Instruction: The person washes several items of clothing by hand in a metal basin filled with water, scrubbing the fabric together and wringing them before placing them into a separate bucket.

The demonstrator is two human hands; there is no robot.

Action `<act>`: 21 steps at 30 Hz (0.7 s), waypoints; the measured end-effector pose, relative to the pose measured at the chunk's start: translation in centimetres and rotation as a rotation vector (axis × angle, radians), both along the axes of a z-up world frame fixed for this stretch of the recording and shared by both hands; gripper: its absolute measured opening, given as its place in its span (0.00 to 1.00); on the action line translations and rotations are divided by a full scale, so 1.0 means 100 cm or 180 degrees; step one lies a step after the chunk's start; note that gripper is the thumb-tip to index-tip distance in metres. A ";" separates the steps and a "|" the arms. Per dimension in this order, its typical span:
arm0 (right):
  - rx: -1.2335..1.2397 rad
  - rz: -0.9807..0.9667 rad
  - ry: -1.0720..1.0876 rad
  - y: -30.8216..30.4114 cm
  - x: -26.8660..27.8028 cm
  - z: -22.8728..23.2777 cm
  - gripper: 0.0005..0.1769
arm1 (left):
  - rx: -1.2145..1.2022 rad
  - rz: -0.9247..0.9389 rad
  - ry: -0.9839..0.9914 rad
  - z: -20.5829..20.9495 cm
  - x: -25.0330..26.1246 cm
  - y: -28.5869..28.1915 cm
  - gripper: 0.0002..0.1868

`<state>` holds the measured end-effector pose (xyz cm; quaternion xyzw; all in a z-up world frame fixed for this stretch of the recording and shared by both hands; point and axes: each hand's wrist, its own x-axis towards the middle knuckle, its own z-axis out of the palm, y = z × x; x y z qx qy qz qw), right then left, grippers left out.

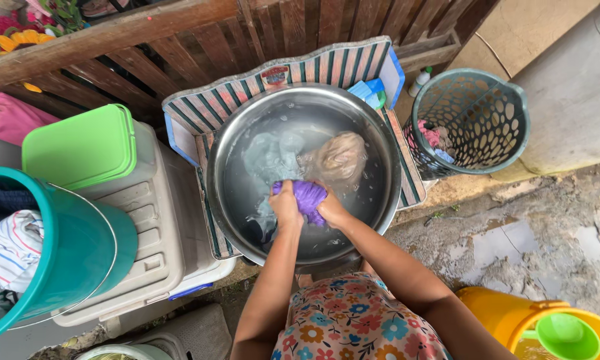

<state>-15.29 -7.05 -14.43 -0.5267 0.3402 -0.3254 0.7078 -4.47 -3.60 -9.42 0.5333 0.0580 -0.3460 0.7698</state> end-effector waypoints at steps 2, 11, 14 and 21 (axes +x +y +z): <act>0.0805 0.0175 -0.0529 -0.009 0.001 -0.022 0.19 | 0.0028 -0.0123 -0.0582 0.009 -0.004 0.002 0.03; 0.2095 0.1471 -0.0575 -0.035 -0.029 -0.090 0.14 | 0.0147 -0.0743 -0.2816 0.001 -0.005 0.010 0.05; 0.2226 0.1601 -0.0510 -0.038 -0.032 -0.078 0.16 | 0.0014 -0.0997 -0.2808 0.002 0.001 0.007 0.04; 0.1821 0.0827 -0.0487 -0.038 -0.051 -0.002 0.50 | 0.0412 -0.1278 -0.1692 -0.003 0.008 -0.017 0.28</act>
